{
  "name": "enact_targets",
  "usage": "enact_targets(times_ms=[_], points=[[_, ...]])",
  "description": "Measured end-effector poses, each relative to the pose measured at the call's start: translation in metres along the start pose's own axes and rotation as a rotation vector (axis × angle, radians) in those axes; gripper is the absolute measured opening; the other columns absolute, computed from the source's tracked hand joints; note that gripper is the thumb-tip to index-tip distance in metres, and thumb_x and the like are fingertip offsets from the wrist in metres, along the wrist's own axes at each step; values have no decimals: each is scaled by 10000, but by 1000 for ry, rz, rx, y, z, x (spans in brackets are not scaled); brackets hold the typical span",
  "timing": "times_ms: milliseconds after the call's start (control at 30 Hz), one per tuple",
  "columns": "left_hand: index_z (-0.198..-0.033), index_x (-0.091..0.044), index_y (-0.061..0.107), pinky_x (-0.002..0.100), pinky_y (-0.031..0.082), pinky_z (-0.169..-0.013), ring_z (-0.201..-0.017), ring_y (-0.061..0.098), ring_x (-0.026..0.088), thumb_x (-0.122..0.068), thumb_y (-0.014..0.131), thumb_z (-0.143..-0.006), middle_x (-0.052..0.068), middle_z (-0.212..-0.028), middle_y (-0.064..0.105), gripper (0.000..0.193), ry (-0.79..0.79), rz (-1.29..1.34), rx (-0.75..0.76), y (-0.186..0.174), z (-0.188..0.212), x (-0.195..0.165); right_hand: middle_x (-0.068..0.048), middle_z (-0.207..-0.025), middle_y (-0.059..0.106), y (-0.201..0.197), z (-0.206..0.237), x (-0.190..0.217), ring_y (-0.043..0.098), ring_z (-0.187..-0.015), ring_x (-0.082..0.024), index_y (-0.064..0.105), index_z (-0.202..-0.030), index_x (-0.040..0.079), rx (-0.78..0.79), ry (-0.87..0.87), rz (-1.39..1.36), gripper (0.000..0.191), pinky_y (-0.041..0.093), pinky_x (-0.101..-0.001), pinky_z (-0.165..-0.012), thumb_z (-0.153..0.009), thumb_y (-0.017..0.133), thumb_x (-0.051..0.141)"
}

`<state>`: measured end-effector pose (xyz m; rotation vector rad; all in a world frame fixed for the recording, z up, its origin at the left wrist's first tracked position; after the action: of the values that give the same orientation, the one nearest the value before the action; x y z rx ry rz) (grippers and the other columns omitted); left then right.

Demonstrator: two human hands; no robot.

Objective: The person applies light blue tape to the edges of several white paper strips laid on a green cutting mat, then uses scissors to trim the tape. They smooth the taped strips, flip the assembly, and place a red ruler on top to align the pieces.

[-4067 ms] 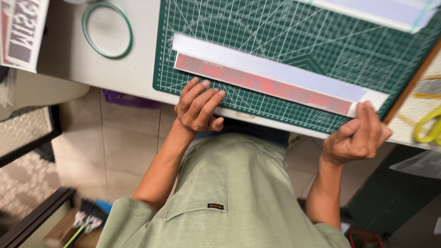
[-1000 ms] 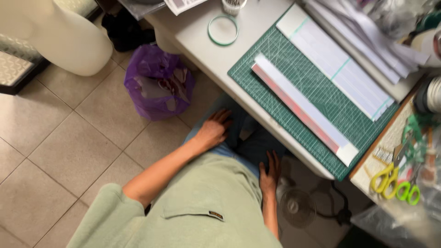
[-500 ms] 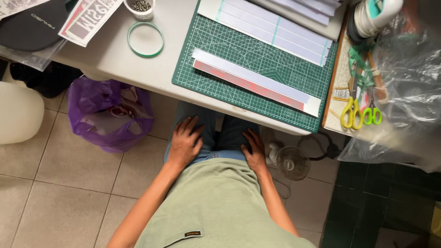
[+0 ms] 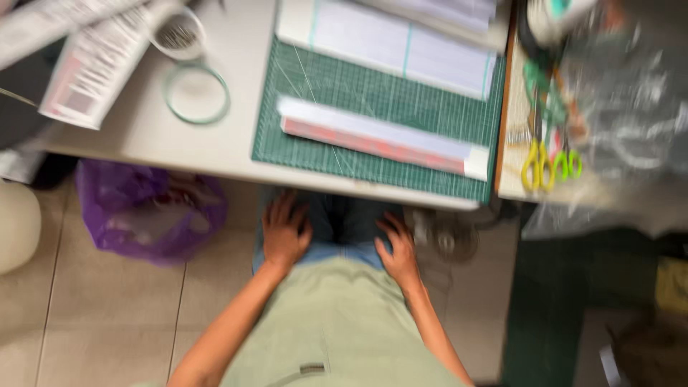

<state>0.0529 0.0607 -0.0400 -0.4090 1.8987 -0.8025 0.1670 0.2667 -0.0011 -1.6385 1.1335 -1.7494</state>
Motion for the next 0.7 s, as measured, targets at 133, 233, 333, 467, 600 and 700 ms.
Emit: enact_targets(times_ms=[133, 233, 333, 467, 600, 700], points=[[-1207, -153, 731, 544, 332, -1182, -1412, 466, 332, -195, 661, -843, 114, -1475, 553, 373, -3, -2, 7, 6, -1, 4, -135, -1462, 570, 6, 5, -8, 508, -1372, -378, 686, -1291, 108, -65, 27, 15, 402, 400, -476, -1149, -896, 692, 181], [-1213, -164, 732, 545, 328, -1180, -1415, 459, 337, -188, 653, -841, 108, -1477, 547, 381, 3, -61, 16, 9, 1, 5, -136, -1459, 575, 9, -2, -15, 520, -1354, -380, 686, -1281, 104, -36, 53, -8, 400, 418, -469, -1142, -886, 696, 168], [-1194, -163, 726, 547, 331, -1186, -1420, 457, 340, -192, 670, -830, 106, -1483, 545, 369, -23, -72, 32, 10, 0, 1, -131, -1426, 589, 3, -13, -20, 540, -1307, -377, 705, -1240, 114, -42, 51, 15, 399, 429, -468, -1107, -844, 715, 163], [-1188, -80, 715, 559, 351, -1129, -1380, 454, 379, -249, 724, -802, 170, -1453, 533, 421, 17, -64, 130, 18, -1, -7, -124, -1377, 607, -5, -14, -31, 546, -1249, -386, 716, -1209, 109, -68, 10, 46, 401, 411, -494, -1086, -810, 727, 151], [-1193, -65, 704, 480, 486, -1007, -1170, 619, 367, -334, 722, -875, 196, -1189, 675, 417, -35, -150, 691, 16, -20, -26, -113, -1365, 607, -9, -7, -50, 535, -1236, -368, 714, -1206, 127, -89, 32, 16, 391, 399, -488, -1074, -817, 727, 172], [-1165, -57, 727, 400, 574, -864, -963, 740, 291, -340, 664, -962, 150, -1037, 756, 354, 17, 277, 1133, -2, -63, -66, -102, -1330, 615, -12, -13, -63, 532, -1244, -350, 715, -1188, 135, -121, 36, 1, 373, 381, -489, -1079, -818, 729, 180]])
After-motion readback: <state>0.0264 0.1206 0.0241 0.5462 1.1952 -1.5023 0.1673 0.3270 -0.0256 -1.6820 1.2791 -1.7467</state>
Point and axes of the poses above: each hand's wrist, its own z-axis away from the middle knuckle, its own y-axis out of the palm, x = y × z, the point moved 3 cm from there along -z, towards the middle knuckle
